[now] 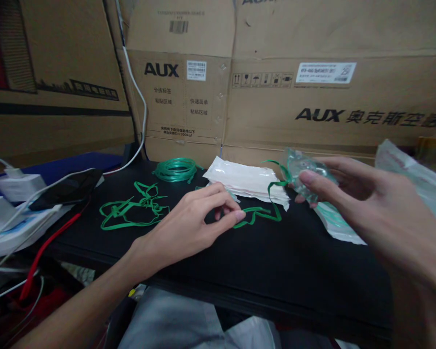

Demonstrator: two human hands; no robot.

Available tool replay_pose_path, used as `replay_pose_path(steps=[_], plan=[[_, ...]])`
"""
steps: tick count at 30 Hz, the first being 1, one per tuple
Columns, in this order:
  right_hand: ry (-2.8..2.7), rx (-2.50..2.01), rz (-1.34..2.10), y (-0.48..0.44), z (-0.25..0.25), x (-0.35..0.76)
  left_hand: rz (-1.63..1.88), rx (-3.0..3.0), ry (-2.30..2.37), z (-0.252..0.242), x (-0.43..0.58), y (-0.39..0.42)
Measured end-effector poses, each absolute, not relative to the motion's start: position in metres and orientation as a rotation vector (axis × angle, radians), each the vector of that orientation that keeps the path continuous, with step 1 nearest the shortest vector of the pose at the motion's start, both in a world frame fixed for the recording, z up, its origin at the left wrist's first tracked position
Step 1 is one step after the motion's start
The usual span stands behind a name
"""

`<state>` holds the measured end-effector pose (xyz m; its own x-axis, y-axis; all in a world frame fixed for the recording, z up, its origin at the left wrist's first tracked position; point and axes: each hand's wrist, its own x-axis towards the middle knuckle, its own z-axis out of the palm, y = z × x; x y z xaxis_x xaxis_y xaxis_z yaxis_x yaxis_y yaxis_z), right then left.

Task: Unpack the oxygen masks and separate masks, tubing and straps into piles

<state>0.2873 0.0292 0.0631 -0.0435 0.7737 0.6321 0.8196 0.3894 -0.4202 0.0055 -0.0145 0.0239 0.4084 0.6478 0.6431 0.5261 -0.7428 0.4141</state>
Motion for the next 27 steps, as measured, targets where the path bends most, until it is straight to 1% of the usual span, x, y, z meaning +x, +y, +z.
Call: replay_pose_path(steps=[4,8,13,19,22,27], plan=[[-1.999,-1.317,0.245,0.019,0.071,0.266,1.351,2.425,0.999,0.024,0.008,-0.014],[-2.143,-1.128,0.414,0.009,0.074,0.242,1.419,2.413,1.029,0.02,0.01,-0.011],[-2.127,-1.059,0.439,0.007,0.073,0.236,1.456,2.389,1.011,0.019,0.009,-0.01],[-2.11,-1.021,0.467,0.007,0.073,0.234,1.362,2.366,1.012,0.025,0.01,-0.014],[-2.084,-1.025,0.409,0.006,0.072,0.235,1.301,2.332,1.062,0.026,0.012,-0.016],[-1.859,-1.165,0.274,0.008,0.067,0.242,1.21,2.313,1.075,0.026,0.017,-0.02]])
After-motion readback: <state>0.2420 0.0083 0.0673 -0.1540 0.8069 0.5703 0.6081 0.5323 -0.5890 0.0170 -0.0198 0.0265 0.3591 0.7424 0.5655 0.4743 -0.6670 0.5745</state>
